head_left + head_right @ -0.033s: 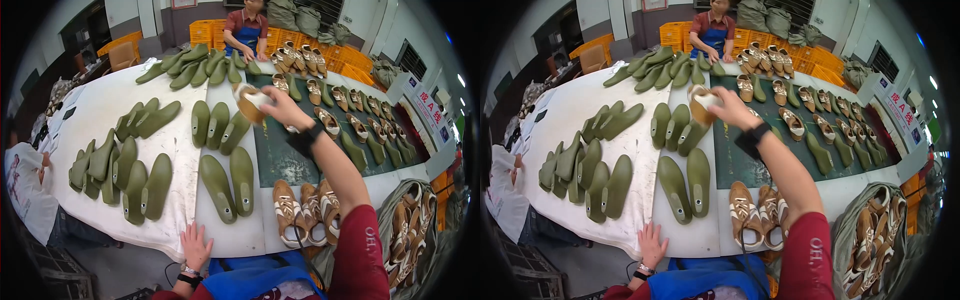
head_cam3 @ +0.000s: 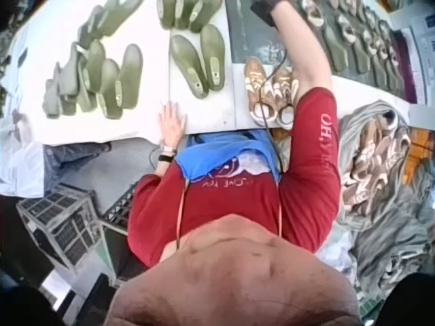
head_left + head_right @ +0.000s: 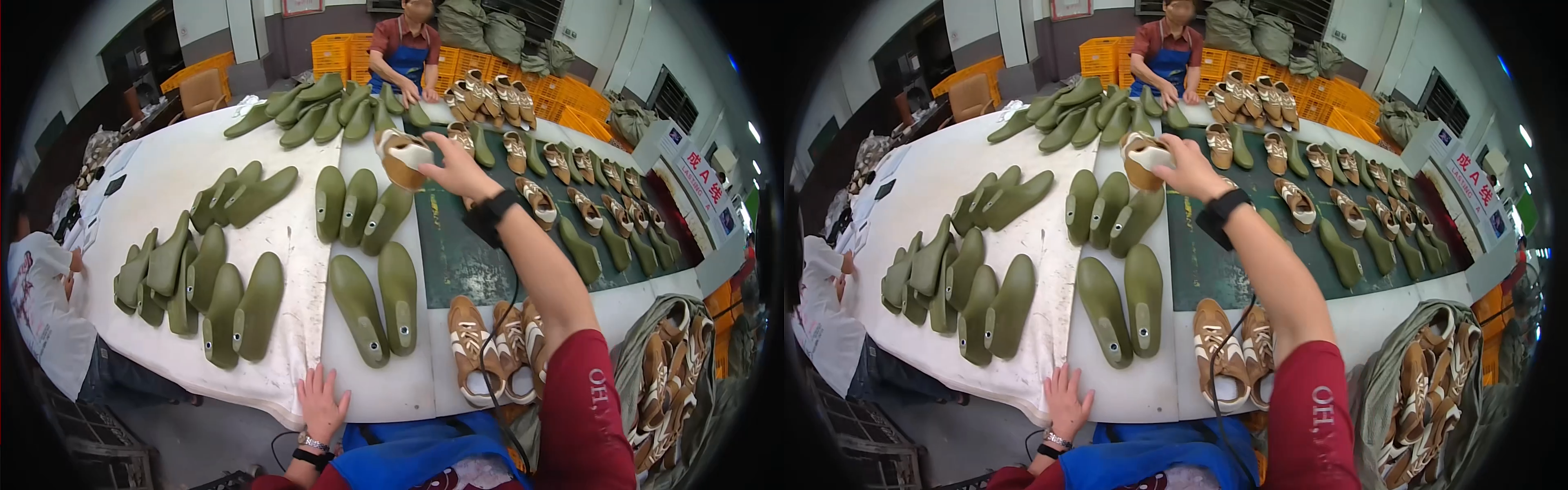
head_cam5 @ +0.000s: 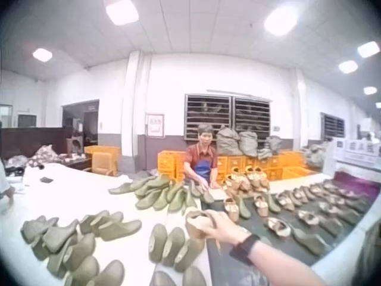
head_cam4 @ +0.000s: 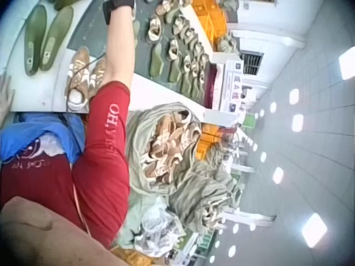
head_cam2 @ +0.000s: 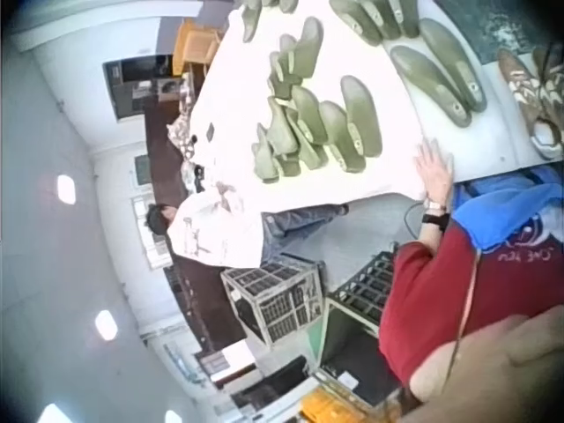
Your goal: Organize shoe lasts on a table and sort finished shoe uppers from a large bag onto a conveyor belt line.
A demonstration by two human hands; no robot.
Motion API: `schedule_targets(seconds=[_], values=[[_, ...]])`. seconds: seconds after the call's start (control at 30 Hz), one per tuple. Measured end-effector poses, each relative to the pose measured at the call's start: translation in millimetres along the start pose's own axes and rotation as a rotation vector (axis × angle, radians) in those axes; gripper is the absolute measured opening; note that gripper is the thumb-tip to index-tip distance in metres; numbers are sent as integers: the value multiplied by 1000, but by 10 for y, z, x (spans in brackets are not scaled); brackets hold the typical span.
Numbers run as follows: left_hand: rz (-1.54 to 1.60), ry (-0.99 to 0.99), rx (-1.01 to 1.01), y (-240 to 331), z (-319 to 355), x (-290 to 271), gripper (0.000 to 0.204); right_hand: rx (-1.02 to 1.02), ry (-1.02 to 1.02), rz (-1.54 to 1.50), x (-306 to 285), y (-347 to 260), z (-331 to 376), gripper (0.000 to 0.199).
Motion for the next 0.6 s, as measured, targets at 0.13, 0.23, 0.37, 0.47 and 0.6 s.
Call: schedule_targets(seconds=[0.13, 0.23, 0.37, 0.47, 0.6], values=[[51, 14, -47, -60, -3, -32, 54, -142, -169, 30, 556, -159, -36, 48], [18, 6, -49, -92, 18, -17, 53, -169, -586, 61, 888, -388, 594, 43], [33, -3, -24, -75, 1, -10, 52, -26, -1004, 45, 927, -245, 1484, 43], [32, -16, -21, -51, -4, 15, 53, 57, -1128, 53, 952, -336, 1934, 51], [21, -32, -24, -39, -38, 44, 54, 134, -1000, -20, 1348, -734, 2197, 65]])
Point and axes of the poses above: each hand's wrist, its own z-axis away from the middle knuckle, its own x-axis out of the palm, y = z × x, the point moved 9 cm from there along -z, towards the middle knuckle
